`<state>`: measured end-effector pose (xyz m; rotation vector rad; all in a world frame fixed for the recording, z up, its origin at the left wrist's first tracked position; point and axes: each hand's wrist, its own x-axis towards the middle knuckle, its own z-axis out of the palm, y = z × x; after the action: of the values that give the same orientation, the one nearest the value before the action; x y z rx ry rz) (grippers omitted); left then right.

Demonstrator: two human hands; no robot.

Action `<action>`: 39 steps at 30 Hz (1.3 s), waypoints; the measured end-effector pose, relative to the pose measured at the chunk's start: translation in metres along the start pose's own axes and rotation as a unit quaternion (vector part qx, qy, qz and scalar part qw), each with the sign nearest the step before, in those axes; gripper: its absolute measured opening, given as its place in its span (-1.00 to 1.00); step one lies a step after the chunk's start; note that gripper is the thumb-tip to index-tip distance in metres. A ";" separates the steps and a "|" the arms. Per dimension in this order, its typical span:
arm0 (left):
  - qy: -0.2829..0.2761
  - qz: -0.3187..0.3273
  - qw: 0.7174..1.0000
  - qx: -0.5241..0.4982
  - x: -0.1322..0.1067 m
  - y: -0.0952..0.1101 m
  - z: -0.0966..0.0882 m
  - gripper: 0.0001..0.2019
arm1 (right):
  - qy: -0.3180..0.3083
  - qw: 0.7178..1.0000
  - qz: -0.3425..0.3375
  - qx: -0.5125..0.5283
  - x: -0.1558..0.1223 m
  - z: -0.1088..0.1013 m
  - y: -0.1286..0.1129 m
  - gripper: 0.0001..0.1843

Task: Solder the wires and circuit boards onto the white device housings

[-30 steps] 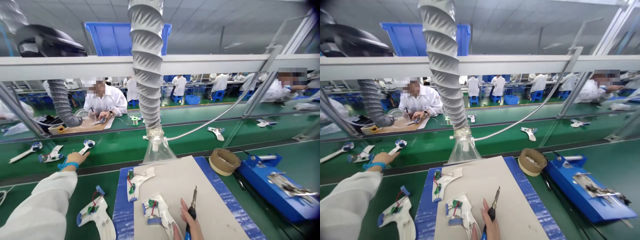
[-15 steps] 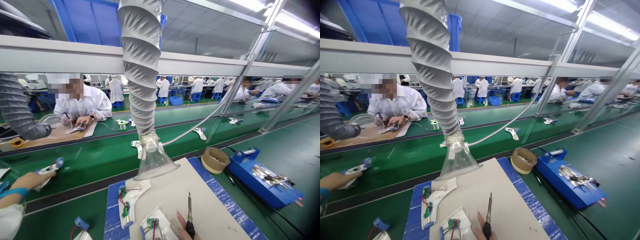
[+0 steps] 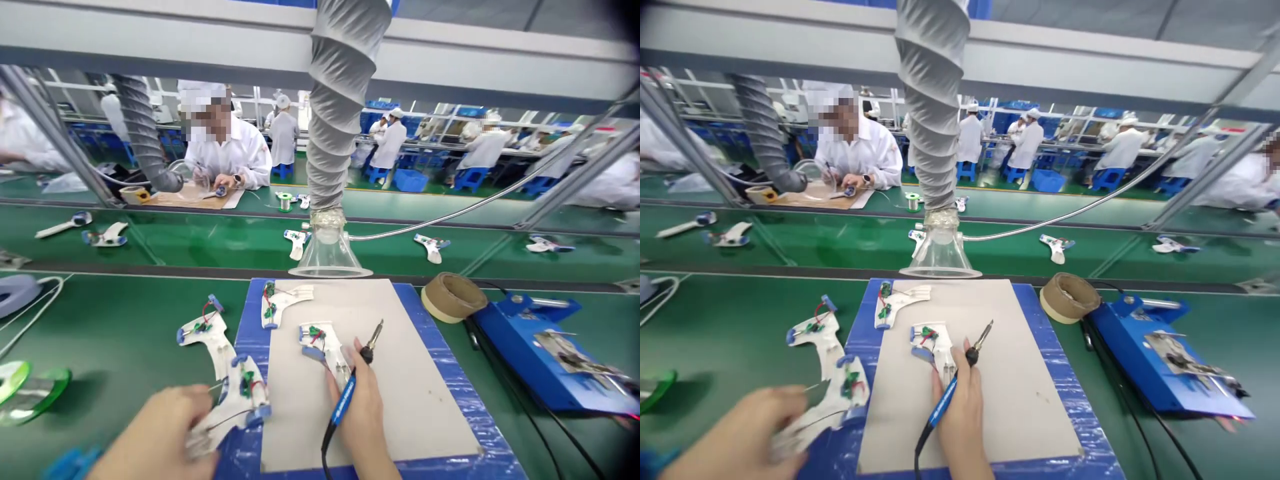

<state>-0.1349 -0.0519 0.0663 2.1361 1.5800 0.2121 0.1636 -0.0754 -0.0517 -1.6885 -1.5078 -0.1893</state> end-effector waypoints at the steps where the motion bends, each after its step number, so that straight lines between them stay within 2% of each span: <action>1: -0.009 -0.014 1.000 0.004 -0.006 0.015 0.022 -0.87 | 0.010 1.000 0.011 0.005 0.000 -0.003 -0.002 -0.52; 3: 0.042 -0.046 0.998 0.001 -0.010 0.043 0.059 -0.71 | 0.031 0.999 0.023 0.011 -0.002 -0.016 -0.005 -0.52; 5: 0.064 -0.012 0.996 -0.054 -0.009 0.069 0.083 -0.65 | 0.036 0.999 0.015 0.014 -0.008 -0.033 -0.009 -0.48; 7: 0.050 0.046 0.992 -0.102 -0.008 0.091 0.093 -0.60 | 0.027 1.000 -0.003 0.016 -0.018 -0.050 -0.012 -0.41; 9: 0.029 0.088 0.987 -0.131 -0.007 0.102 0.091 -0.59 | 0.011 0.999 -0.023 0.020 -0.032 -0.059 -0.016 -0.32; 12: 0.043 0.094 0.984 -0.142 0.002 0.098 0.080 -0.61 | -0.031 0.998 -0.041 0.029 -0.052 -0.058 -0.020 -0.24; 15: 0.076 0.072 0.988 -0.115 0.013 0.083 0.075 -0.57 | -0.049 0.998 -0.046 0.021 -0.057 -0.048 -0.019 -0.31; 18: 0.076 0.058 0.990 -0.104 0.018 0.073 0.077 -0.57 | -0.045 0.998 -0.040 0.012 -0.047 -0.043 -0.008 -0.38; 20: 0.073 0.058 0.988 -0.122 0.017 0.072 0.081 -0.65 | -0.047 0.999 -0.025 0.007 -0.035 -0.043 0.003 -0.41; 23: 0.105 0.062 0.978 -0.168 0.011 0.076 0.090 -0.83 | -0.053 0.999 0.012 0.009 -0.016 -0.042 0.021 -0.44; 26: 0.137 0.061 0.963 -0.225 0.001 0.080 0.106 -0.83 | -0.062 0.997 0.028 0.028 -0.002 -0.042 0.032 -0.43; 28: 0.121 0.052 0.954 -0.269 -0.006 0.079 0.118 -0.86 | -0.075 0.996 0.017 0.046 -0.001 -0.045 0.034 -0.47; 31: 0.061 0.033 0.933 -0.353 -0.013 0.079 0.129 -0.87 | -0.064 0.995 -0.014 0.070 -0.007 -0.055 0.022 -0.57; 35: -0.042 0.015 0.881 -0.472 -0.010 0.092 0.124 -0.76 | -0.016 0.986 -0.020 0.162 -0.021 -0.071 -0.012 -0.64; 39: -0.124 0.015 0.838 -0.532 -0.005 0.116 0.117 -0.68 | -0.008 0.983 -0.022 0.180 -0.031 -0.077 -0.037 -0.88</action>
<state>0.0093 -0.1150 0.0175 1.2227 0.8993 0.6230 0.1545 -0.1527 -0.0043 -1.3720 -1.4895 0.0721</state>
